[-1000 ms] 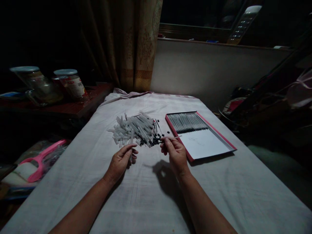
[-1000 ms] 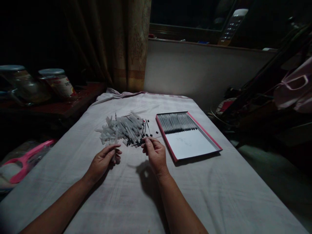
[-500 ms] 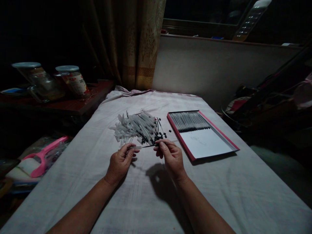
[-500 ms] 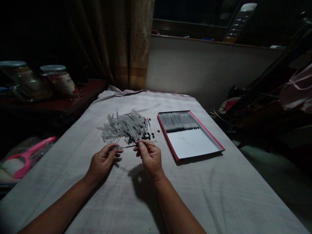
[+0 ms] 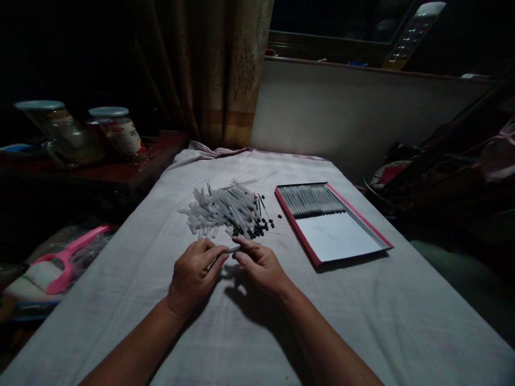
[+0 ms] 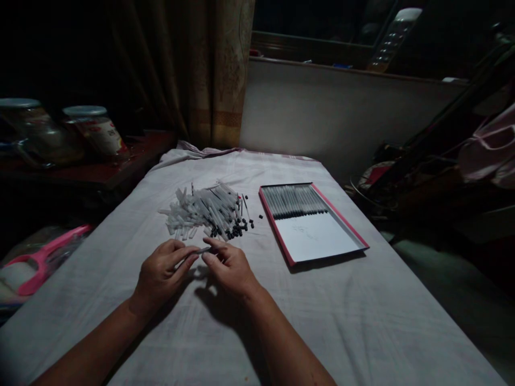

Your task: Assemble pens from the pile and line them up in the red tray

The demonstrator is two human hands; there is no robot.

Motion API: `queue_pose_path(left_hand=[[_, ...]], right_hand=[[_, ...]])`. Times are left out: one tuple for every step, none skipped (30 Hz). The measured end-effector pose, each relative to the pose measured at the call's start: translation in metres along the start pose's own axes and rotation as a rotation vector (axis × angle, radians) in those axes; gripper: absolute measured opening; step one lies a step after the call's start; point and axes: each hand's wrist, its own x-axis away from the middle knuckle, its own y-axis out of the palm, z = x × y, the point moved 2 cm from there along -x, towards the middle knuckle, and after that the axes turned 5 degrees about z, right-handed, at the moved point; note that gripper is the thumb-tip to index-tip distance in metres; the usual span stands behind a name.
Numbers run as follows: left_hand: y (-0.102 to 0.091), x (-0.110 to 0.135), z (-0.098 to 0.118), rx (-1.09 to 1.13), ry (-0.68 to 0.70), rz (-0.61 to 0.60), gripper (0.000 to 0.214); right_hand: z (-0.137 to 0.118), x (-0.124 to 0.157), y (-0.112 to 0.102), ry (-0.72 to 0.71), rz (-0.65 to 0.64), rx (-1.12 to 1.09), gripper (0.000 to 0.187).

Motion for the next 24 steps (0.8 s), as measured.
queue_pose_path(left_hand=[[0.0, 0.0, -0.001, 0.009, -0.02, 0.023, 0.021], [0.001, 0.0, -0.003, 0.029, -0.045, 0.047, 0.02], [0.002, 0.001, -0.005, 0.055, -0.079, 0.066, 0.02], [0.003, 0.002, -0.008, 0.087, -0.123, 0.072, 0.02], [0.004, 0.003, -0.01, 0.122, -0.178, 0.066, 0.021], [0.006, 0.005, -0.012, 0.155, -0.234, 0.055, 0.021], [0.007, 0.006, -0.014, 0.182, -0.276, 0.044, 0.021], [0.007, 0.007, -0.015, 0.198, -0.3, 0.038, 0.021], [0.008, 0.007, -0.015, 0.201, -0.303, 0.039, 0.021], [0.008, 0.007, -0.014, 0.196, -0.288, 0.046, 0.022], [0.008, 0.007, -0.014, 0.185, -0.265, 0.054, 0.022], [0.008, 0.006, -0.013, 0.175, -0.243, 0.056, 0.022], [0.008, 0.006, -0.013, 0.169, -0.23, 0.052, 0.022], [0.008, 0.005, -0.013, 0.167, -0.221, 0.043, 0.021], [0.009, 0.005, -0.013, 0.168, -0.215, 0.033, 0.02], [0.009, 0.005, -0.013, 0.171, -0.209, 0.024, 0.02], [0.01, 0.005, -0.013, 0.174, -0.205, 0.017, 0.019], [0.01, 0.005, -0.014, 0.177, -0.201, 0.011, 0.018], [0.011, 0.005, -0.014, 0.181, -0.195, 0.005, 0.018], [0.011, 0.005, -0.014, 0.184, -0.189, 0.0, 0.018], [0.011, 0.005, -0.013, 0.186, -0.181, -0.006, 0.017], [0.011, 0.006, -0.012, 0.188, -0.169, -0.012, 0.017], [0.011, 0.006, -0.011, 0.189, -0.152, -0.018, 0.016], [0.011, 0.006, -0.009, 0.189, -0.131, -0.027, 0.016]], right_hand=[[0.001, -0.001, -0.003, 0.005, -0.058, 0.046, 0.041], [0.001, -0.004, -0.009, 0.007, -0.085, 0.115, 0.041], [0.001, -0.008, -0.016, 0.007, -0.07, 0.213, 0.039], [0.001, -0.014, -0.027, 0.006, -0.011, 0.346, 0.034], [0.0, -0.021, -0.038, 0.006, 0.071, 0.504, 0.032], [-0.001, -0.029, -0.049, 0.015, 0.164, 0.675, 0.033], [-0.002, -0.038, -0.06, 0.043, 0.219, 0.842, 0.037], [-0.002, -0.047, -0.069, 0.084, 0.237, 0.998, 0.04], [-0.002, -0.057, -0.076, 0.14, 0.225, 1.138, 0.041], [-0.001, -0.066, -0.081, 0.198, 0.19, 1.242, 0.041], [0.0, -0.074, -0.084, 0.24, 0.164, 1.295, 0.038], [0.0, -0.081, -0.085, 0.272, 0.139, 1.325, 0.034], [0.001, -0.087, -0.086, 0.292, 0.123, 1.335, 0.031], [0.002, -0.091, -0.085, 0.299, 0.118, 1.336, 0.028], [0.002, -0.095, -0.084, 0.3, 0.114, 1.34, 0.028], [0.002, -0.096, -0.084, 0.296, 0.115, 1.343, 0.028], [0.002, -0.097, -0.083, 0.287, 0.119, 1.342, 0.029], [0.001, -0.095, -0.083, 0.277, 0.124, 1.338, 0.029], [0.001, -0.092, -0.083, 0.268, 0.126, 1.338, 0.029], [0.0, -0.088, -0.083, 0.249, 0.134, 1.327, 0.029], [-0.002, -0.081, -0.083, 0.217, 0.15, 1.288, 0.028], [-0.003, -0.072, -0.082, 0.174, 0.171, 1.216, 0.027], [-0.003, -0.062, -0.08, 0.119, 0.202, 1.1, 0.026], [-0.004, -0.051, -0.077, 0.066, 0.231, 0.941, 0.023]])
